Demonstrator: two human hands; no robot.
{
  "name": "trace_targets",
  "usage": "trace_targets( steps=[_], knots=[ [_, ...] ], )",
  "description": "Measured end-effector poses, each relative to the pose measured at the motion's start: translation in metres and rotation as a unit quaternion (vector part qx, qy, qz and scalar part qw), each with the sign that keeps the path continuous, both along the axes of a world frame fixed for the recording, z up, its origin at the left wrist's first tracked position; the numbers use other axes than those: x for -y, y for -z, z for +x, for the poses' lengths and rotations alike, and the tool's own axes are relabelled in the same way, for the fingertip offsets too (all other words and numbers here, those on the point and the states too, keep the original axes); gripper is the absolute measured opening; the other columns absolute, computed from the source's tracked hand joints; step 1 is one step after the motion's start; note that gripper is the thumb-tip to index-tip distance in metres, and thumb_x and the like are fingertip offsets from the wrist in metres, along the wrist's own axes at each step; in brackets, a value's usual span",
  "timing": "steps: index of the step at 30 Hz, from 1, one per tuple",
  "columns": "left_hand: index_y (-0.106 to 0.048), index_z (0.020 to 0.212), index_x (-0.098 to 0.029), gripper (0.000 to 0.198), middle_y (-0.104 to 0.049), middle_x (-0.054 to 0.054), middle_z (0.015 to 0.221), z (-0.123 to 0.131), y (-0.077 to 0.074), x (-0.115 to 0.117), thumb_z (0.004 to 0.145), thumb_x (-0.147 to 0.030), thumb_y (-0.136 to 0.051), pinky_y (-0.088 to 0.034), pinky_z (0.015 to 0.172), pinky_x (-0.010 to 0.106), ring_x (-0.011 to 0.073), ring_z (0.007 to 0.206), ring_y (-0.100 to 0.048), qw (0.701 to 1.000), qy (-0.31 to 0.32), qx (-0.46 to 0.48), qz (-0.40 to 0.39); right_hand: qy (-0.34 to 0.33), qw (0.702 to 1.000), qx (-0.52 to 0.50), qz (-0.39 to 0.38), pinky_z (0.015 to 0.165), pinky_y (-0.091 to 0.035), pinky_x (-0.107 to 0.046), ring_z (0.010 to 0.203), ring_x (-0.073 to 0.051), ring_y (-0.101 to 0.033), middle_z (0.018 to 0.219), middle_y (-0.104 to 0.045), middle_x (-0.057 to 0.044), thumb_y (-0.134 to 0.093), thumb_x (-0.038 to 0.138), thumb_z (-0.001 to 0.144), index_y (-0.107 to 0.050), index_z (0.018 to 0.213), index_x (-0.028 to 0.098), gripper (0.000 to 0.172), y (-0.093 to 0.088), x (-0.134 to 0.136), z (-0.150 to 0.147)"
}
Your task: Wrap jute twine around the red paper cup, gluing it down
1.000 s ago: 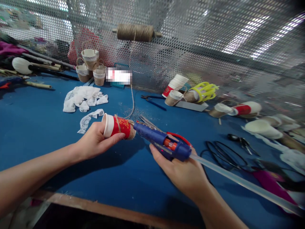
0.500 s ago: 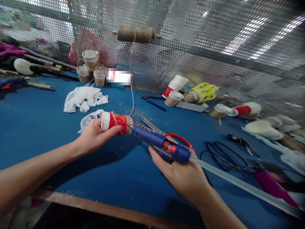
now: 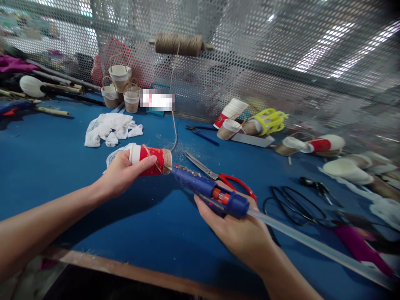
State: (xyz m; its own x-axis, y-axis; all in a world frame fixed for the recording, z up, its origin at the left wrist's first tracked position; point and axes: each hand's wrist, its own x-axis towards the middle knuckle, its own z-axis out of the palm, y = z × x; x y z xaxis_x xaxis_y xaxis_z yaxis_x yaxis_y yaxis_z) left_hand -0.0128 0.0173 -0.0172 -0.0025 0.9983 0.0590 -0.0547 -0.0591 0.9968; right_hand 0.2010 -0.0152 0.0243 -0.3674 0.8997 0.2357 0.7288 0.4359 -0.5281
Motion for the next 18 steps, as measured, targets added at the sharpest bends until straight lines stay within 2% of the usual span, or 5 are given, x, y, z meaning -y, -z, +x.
trace_targets(
  steps=[5,12,18],
  knots=[
    [-0.068,0.081,-0.014,0.023,-0.070,0.003,0.075,0.001,-0.002,0.000,0.069,-0.034,-0.065,-0.049,0.062,0.023,0.0130,0.066,-0.063,0.999,-0.005,0.023,-0.025,-0.006,1.000,0.003,0.014,0.045,-0.039,-0.023,0.047,-0.011,-0.048,0.055,-0.052,0.001,-0.051,0.021,0.075,-0.054,0.068,0.020,0.007,0.008,-0.001,0.002],
    [-0.067,0.075,-0.013,0.018,-0.071,0.002,0.071,0.002,-0.005,0.000,0.066,-0.030,-0.069,-0.050,0.060,0.022,0.0110,0.060,-0.062,0.992,-0.001,0.114,-0.055,0.008,1.000,-0.010,-0.001,0.041,-0.035,-0.020,0.041,-0.008,-0.042,0.049,-0.044,0.006,-0.053,0.022,0.075,-0.045,0.062,0.021,0.016,0.014,-0.001,0.001],
    [-0.068,0.076,-0.016,0.015,-0.071,0.001,0.071,0.002,-0.006,-0.001,0.067,-0.028,-0.068,-0.050,0.063,0.022,0.0111,0.063,-0.064,0.990,0.008,0.131,-0.050,0.030,0.995,-0.062,-0.066,0.040,-0.038,-0.023,0.041,-0.011,-0.046,0.048,-0.048,0.004,-0.056,0.029,0.073,-0.053,0.067,0.020,0.011,0.006,-0.003,0.002]
  ],
)
